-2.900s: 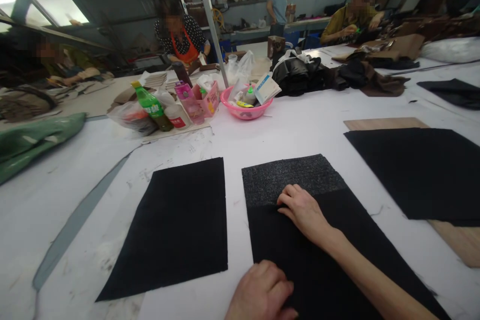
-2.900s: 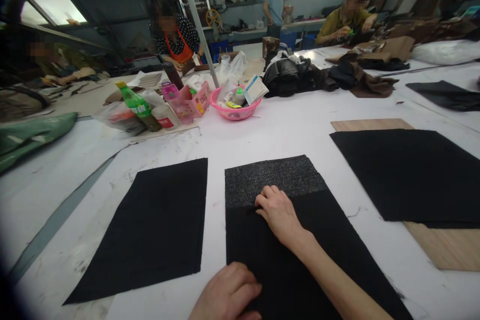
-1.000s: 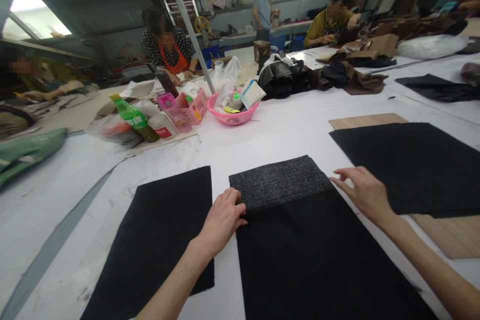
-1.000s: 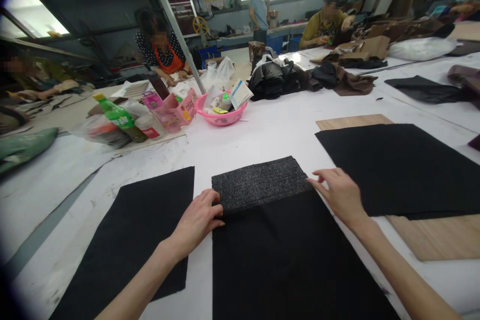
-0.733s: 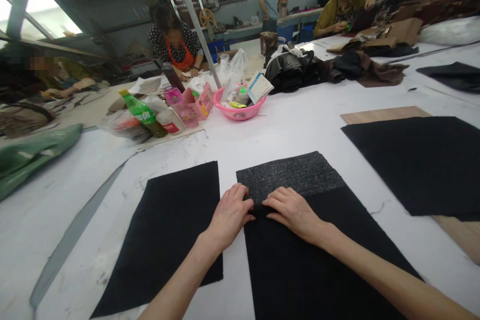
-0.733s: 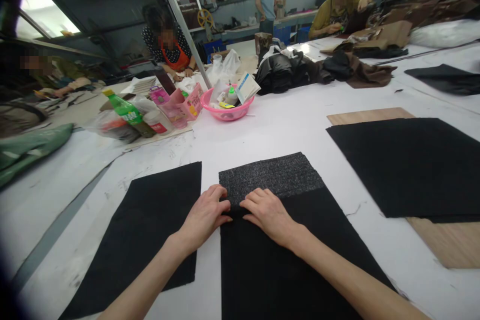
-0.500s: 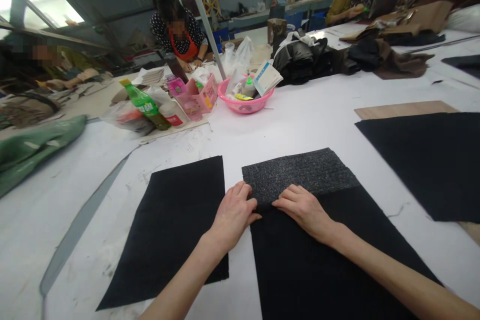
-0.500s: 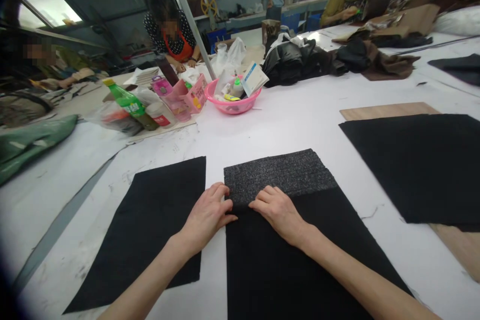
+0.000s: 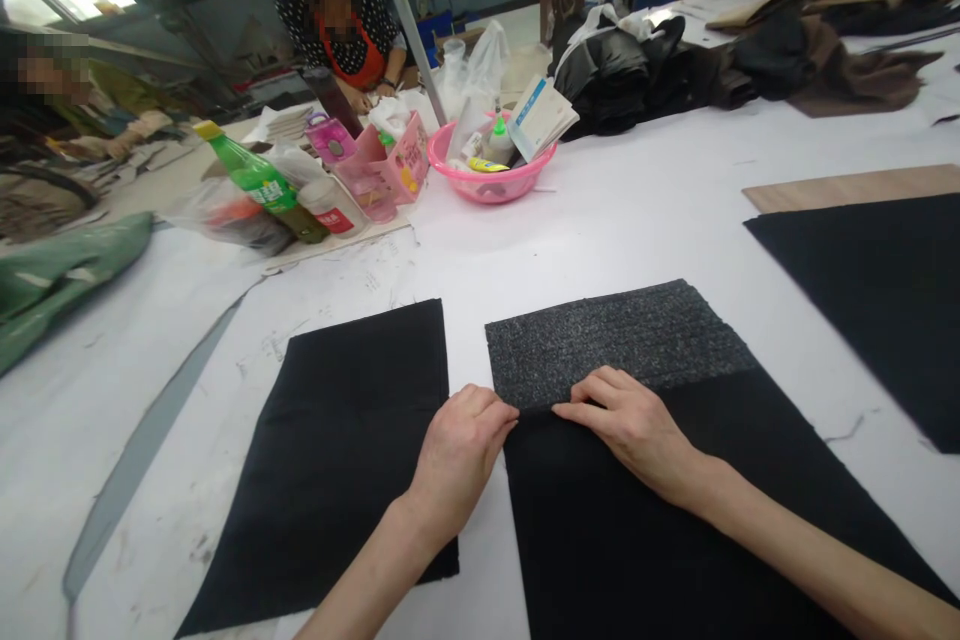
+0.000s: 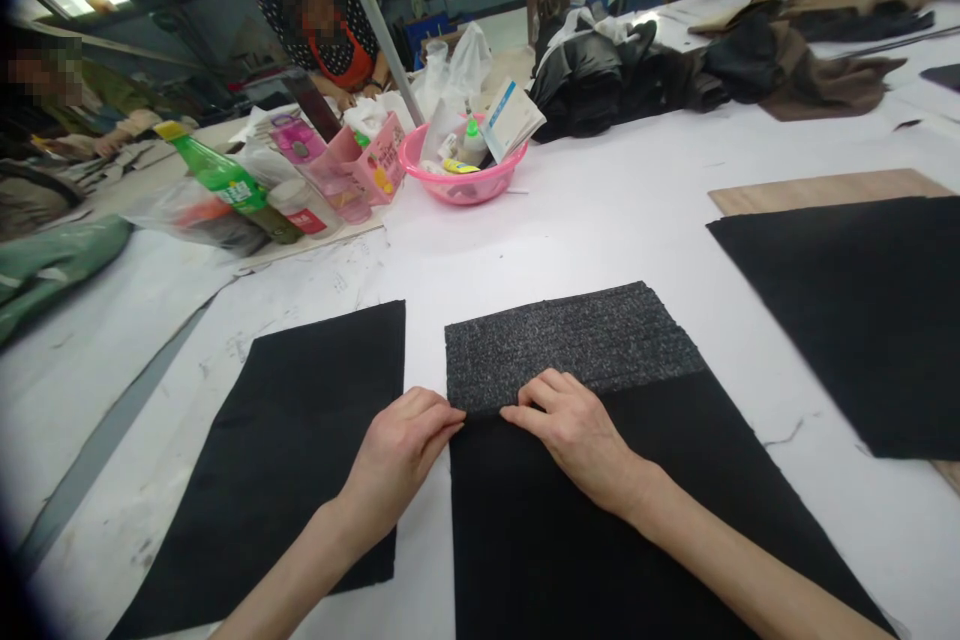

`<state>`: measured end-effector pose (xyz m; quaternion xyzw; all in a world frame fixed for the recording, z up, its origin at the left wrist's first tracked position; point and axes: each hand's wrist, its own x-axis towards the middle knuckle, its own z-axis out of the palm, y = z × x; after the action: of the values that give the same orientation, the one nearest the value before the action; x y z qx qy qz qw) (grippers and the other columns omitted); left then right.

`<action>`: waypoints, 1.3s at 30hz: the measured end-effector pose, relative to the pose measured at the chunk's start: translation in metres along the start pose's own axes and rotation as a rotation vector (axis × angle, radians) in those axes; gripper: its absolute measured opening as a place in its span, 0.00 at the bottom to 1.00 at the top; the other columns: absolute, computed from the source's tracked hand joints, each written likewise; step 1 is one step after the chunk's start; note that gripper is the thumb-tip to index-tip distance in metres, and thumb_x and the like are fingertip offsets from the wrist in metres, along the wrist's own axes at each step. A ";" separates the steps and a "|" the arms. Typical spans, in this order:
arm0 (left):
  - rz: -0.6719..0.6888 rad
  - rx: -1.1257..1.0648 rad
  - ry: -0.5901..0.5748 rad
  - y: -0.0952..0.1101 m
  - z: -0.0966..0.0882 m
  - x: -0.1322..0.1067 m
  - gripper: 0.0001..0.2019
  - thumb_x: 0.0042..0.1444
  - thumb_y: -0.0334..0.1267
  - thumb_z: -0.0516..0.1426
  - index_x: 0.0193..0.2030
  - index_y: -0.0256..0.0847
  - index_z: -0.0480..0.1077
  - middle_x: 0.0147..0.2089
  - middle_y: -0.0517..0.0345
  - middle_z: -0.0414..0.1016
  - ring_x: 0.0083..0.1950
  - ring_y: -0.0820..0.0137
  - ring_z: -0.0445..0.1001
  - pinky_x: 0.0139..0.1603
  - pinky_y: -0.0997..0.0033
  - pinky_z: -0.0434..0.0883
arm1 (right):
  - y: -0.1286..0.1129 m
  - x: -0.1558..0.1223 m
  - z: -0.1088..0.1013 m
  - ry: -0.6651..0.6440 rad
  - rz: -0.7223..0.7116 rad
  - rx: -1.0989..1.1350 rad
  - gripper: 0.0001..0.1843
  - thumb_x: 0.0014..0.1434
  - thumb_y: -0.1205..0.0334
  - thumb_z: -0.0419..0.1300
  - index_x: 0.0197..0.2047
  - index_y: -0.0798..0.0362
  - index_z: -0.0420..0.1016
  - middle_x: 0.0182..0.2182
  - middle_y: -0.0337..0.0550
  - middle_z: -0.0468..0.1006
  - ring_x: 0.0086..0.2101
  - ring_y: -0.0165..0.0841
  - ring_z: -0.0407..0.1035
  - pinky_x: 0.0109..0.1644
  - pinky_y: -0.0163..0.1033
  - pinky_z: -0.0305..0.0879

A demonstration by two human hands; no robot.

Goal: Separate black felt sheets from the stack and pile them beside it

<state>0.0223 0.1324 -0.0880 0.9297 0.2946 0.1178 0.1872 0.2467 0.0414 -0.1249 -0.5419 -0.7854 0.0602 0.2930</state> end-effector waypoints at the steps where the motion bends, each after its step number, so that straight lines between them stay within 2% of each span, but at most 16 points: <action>1: 0.019 0.006 0.006 -0.001 0.001 -0.001 0.06 0.64 0.30 0.54 0.37 0.38 0.72 0.34 0.57 0.71 0.38 0.67 0.69 0.37 0.66 0.70 | 0.000 0.000 0.000 -0.003 -0.002 -0.002 0.13 0.69 0.68 0.52 0.48 0.50 0.76 0.37 0.44 0.75 0.37 0.34 0.66 0.40 0.41 0.64; 7: 0.159 0.119 0.033 -0.002 0.002 -0.006 0.07 0.63 0.26 0.53 0.37 0.37 0.70 0.33 0.57 0.70 0.36 0.68 0.67 0.35 0.67 0.68 | 0.001 -0.002 -0.001 -0.032 -0.027 -0.003 0.17 0.70 0.70 0.49 0.52 0.47 0.74 0.38 0.44 0.74 0.37 0.34 0.66 0.40 0.41 0.62; 14: 0.224 0.217 -0.018 -0.001 0.003 -0.007 0.09 0.65 0.26 0.50 0.40 0.37 0.70 0.35 0.55 0.71 0.37 0.67 0.68 0.38 0.65 0.73 | 0.000 -0.002 0.001 -0.041 -0.034 -0.027 0.16 0.69 0.69 0.49 0.52 0.48 0.74 0.39 0.44 0.74 0.37 0.34 0.67 0.40 0.41 0.63; 22: 0.326 0.341 0.011 0.004 0.001 -0.004 0.10 0.64 0.24 0.49 0.41 0.33 0.70 0.34 0.54 0.71 0.36 0.66 0.70 0.35 0.65 0.75 | 0.000 -0.002 0.001 -0.046 -0.023 -0.022 0.16 0.69 0.69 0.48 0.52 0.48 0.74 0.38 0.44 0.73 0.37 0.34 0.66 0.40 0.40 0.63; 29: 0.343 0.381 0.002 0.004 0.005 -0.006 0.09 0.63 0.23 0.50 0.42 0.31 0.71 0.34 0.53 0.71 0.36 0.65 0.71 0.35 0.64 0.76 | -0.001 -0.001 0.001 -0.071 -0.041 -0.024 0.16 0.70 0.68 0.49 0.56 0.47 0.71 0.36 0.43 0.71 0.35 0.33 0.64 0.38 0.40 0.61; 39: 0.341 0.385 0.004 0.004 0.006 -0.005 0.08 0.63 0.24 0.50 0.43 0.30 0.70 0.33 0.53 0.70 0.37 0.65 0.70 0.36 0.64 0.76 | -0.002 -0.001 0.000 -0.091 -0.025 -0.030 0.16 0.70 0.68 0.49 0.55 0.48 0.73 0.36 0.43 0.71 0.35 0.34 0.63 0.39 0.41 0.59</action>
<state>0.0221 0.1242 -0.0921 0.9842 0.1510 0.0915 -0.0163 0.2457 0.0400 -0.1245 -0.5333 -0.8053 0.0693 0.2496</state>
